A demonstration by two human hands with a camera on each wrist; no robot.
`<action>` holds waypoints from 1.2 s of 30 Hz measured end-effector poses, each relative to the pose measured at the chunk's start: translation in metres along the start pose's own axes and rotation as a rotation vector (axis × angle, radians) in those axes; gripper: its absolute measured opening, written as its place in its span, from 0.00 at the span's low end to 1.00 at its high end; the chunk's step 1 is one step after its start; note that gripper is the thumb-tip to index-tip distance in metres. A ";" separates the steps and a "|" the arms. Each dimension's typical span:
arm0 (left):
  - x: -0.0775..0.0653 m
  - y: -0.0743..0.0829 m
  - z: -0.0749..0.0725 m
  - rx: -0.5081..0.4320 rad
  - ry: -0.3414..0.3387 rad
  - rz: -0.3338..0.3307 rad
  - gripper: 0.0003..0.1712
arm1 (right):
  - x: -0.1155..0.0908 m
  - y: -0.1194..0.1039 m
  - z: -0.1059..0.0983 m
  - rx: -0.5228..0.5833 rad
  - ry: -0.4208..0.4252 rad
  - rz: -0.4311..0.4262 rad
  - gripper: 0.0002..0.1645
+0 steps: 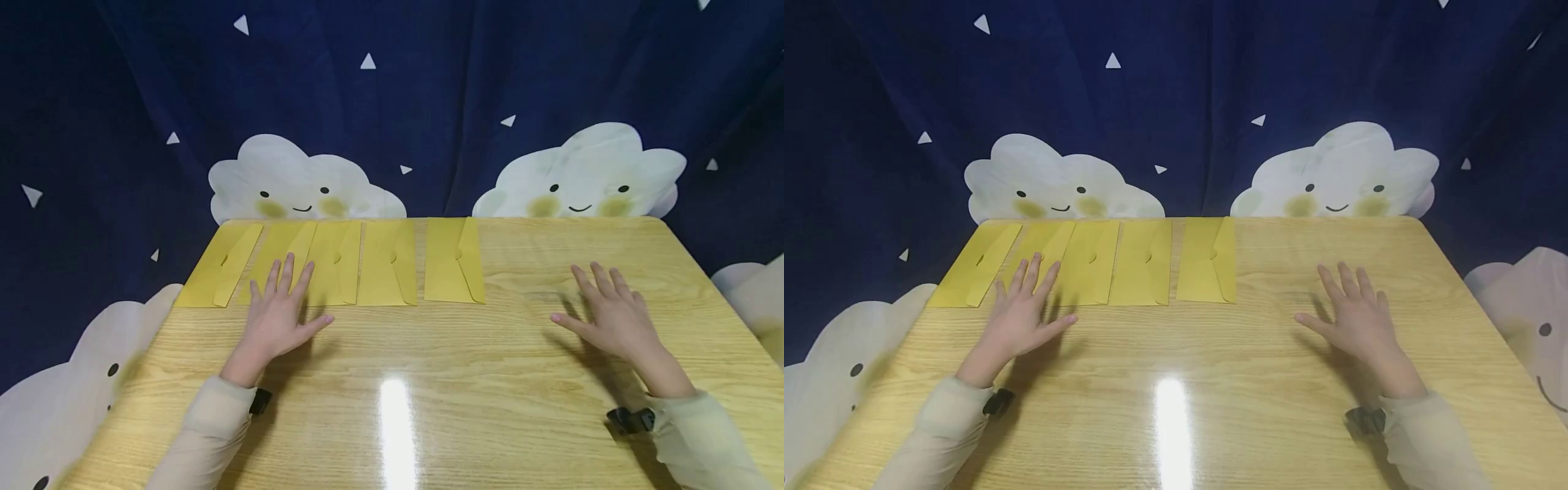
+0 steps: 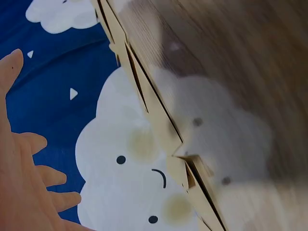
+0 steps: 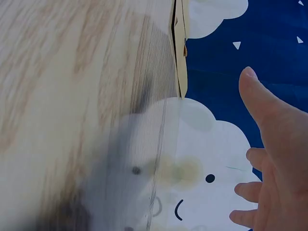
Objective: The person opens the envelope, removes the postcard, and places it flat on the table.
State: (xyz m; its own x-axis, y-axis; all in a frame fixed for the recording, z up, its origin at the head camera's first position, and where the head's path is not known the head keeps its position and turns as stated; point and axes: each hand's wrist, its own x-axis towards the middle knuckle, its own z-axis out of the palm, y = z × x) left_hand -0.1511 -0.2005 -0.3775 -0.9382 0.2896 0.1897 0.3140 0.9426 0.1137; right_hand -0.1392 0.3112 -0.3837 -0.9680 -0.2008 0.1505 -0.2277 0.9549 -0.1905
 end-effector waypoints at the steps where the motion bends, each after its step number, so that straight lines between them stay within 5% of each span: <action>1: 0.001 0.001 0.001 -0.009 -0.001 0.005 0.54 | 0.001 0.000 0.000 -0.002 -0.004 -0.004 0.56; 13: 0.022 0.019 0.005 -0.157 -0.050 0.060 0.50 | 0.019 -0.006 0.004 0.148 -0.075 -0.059 0.50; 28: 0.060 0.046 0.022 -0.211 -0.104 0.141 0.47 | 0.043 -0.015 0.017 0.305 -0.189 -0.057 0.49; 36: 0.080 0.061 0.032 -0.246 -0.166 0.105 0.47 | 0.058 -0.019 0.029 0.388 -0.176 -0.078 0.46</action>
State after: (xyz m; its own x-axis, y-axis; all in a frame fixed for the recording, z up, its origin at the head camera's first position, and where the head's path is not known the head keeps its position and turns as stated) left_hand -0.2121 -0.1143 -0.3865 -0.9034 0.4255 0.0532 0.4172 0.8435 0.3382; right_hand -0.1944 0.2755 -0.3991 -0.9419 -0.3354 0.0180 -0.2913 0.7891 -0.5408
